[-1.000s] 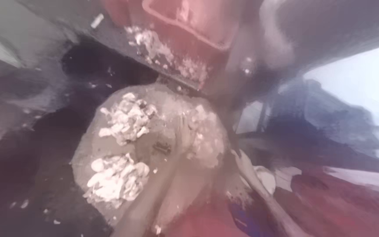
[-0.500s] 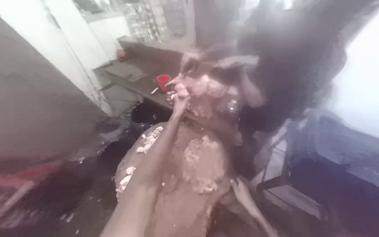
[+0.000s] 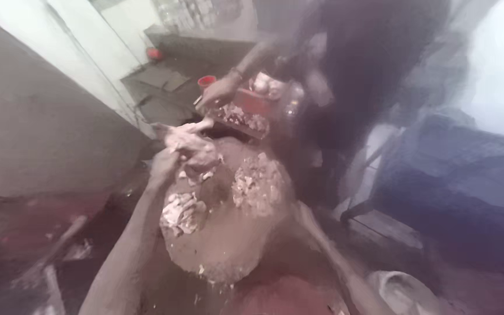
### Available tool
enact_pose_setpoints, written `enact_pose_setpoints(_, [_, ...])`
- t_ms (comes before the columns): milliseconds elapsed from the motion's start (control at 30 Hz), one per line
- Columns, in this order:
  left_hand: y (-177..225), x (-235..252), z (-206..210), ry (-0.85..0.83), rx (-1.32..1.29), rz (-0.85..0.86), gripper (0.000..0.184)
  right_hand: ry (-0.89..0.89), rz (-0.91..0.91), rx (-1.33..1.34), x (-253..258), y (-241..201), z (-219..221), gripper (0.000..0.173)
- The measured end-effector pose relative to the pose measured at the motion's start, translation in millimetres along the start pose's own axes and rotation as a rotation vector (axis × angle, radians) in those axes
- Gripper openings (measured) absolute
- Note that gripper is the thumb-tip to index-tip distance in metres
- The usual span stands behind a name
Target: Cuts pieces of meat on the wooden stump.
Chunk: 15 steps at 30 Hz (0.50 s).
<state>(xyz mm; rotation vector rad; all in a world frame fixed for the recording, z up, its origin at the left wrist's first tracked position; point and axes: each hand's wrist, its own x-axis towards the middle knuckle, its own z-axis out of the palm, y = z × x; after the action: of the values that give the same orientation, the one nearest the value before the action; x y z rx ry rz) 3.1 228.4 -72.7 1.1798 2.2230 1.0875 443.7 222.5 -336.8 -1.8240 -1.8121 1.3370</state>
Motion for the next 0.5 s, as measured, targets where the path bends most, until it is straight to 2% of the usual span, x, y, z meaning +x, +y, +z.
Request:
enact_pose_setpoints(67, [-11.1, -44.2, -42.3, 0.045, 0.035, -0.097, 0.032, -0.006, -0.002, 0.024, 3.7, 0.4, -2.9, 0.051])
enact_pose_setpoints(167, [-59.4, -121.7, -108.9, 0.034, 0.064, -0.190, 0.030, -0.024, -0.002, 0.026, 2.8, 6.7, -3.6, 0.053])
enact_pose_setpoints(267, [-95.0, -178.3, -158.2, 0.081, 0.304, -0.334, 0.032, -0.023, -0.044, 0.002, 8.8, 2.5, -9.2, 0.049])
enact_pose_setpoints(333, [-95.5, -213.5, -155.7, 0.152, 0.500, -0.393, 0.036, -0.016, -0.035, -0.020, 10.6, 2.8, -10.8, 0.050])
enact_pose_setpoints(400, [-84.3, -242.8, -121.7, 0.194, 0.574, -0.351, 0.046, -0.008, -0.020, -0.054, 13.0, 2.4, -9.9, 0.053])
enact_pose_setpoints(433, [-83.1, -247.8, -93.7, 0.187, 0.549, -0.289, 0.050, 0.009, -0.027, -0.071, 15.7, 3.0, -10.4, 0.054])
enact_pose_setpoints(500, [-116.0, -263.0, -40.8, 0.056, 0.342, -0.209, 0.053, 0.042, -0.048, -0.110, 17.4, 3.1, -4.3, 0.055])
